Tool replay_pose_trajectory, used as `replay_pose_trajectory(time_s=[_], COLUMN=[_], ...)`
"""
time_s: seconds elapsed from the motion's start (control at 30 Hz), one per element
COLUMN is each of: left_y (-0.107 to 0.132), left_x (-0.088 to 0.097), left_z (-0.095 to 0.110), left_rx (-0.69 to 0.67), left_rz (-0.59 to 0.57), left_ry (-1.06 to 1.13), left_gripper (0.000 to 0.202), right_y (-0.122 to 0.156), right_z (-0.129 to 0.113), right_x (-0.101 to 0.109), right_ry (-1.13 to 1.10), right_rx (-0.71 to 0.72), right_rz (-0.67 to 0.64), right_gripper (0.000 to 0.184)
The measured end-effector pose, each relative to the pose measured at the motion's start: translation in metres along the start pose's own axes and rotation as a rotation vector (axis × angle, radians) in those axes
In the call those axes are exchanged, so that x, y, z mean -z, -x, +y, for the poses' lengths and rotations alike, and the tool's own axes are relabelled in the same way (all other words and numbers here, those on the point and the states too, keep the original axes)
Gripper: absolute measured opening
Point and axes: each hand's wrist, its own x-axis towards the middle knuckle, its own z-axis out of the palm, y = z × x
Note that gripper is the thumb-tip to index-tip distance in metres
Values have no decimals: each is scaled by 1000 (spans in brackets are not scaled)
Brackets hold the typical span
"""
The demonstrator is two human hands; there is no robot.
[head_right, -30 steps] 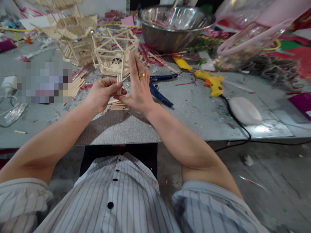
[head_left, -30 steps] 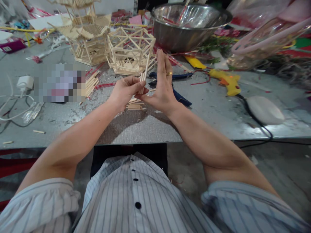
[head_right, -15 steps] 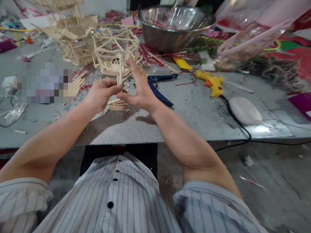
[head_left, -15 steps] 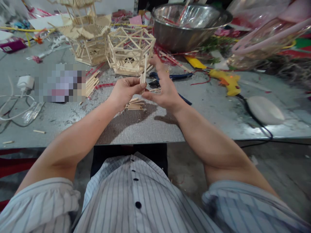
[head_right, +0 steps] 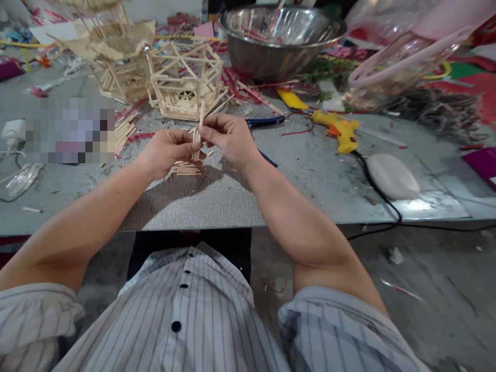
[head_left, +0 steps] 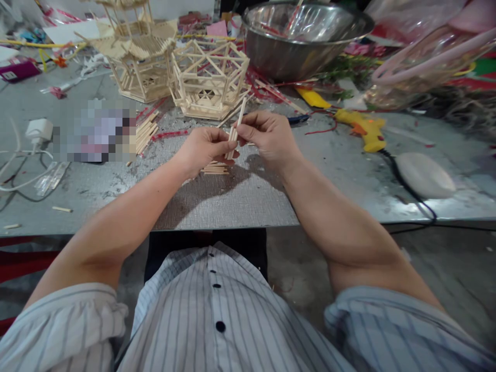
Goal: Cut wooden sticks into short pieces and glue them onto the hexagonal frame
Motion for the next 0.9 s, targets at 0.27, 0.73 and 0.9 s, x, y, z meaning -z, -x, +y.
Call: replay_pose_trajectory(time_s=[0.27,0.73,0.9], left_y=[-5,-43,-53], left_x=[3,45,49], left_z=[-3,-35,-42], left_rx=[-50,-420,-460], left_rz=[36,77,57], left_ry=[-1,-414,-537], left_gripper=[19,13,16], right_y=[3,-12,-13], right_z=[5,24,25], right_x=[-3,-17,-23], right_ry=[-21,95,51], right_rx=[99,78,-16], right_rz=[-49,51,34], right_gripper=[80,29,12])
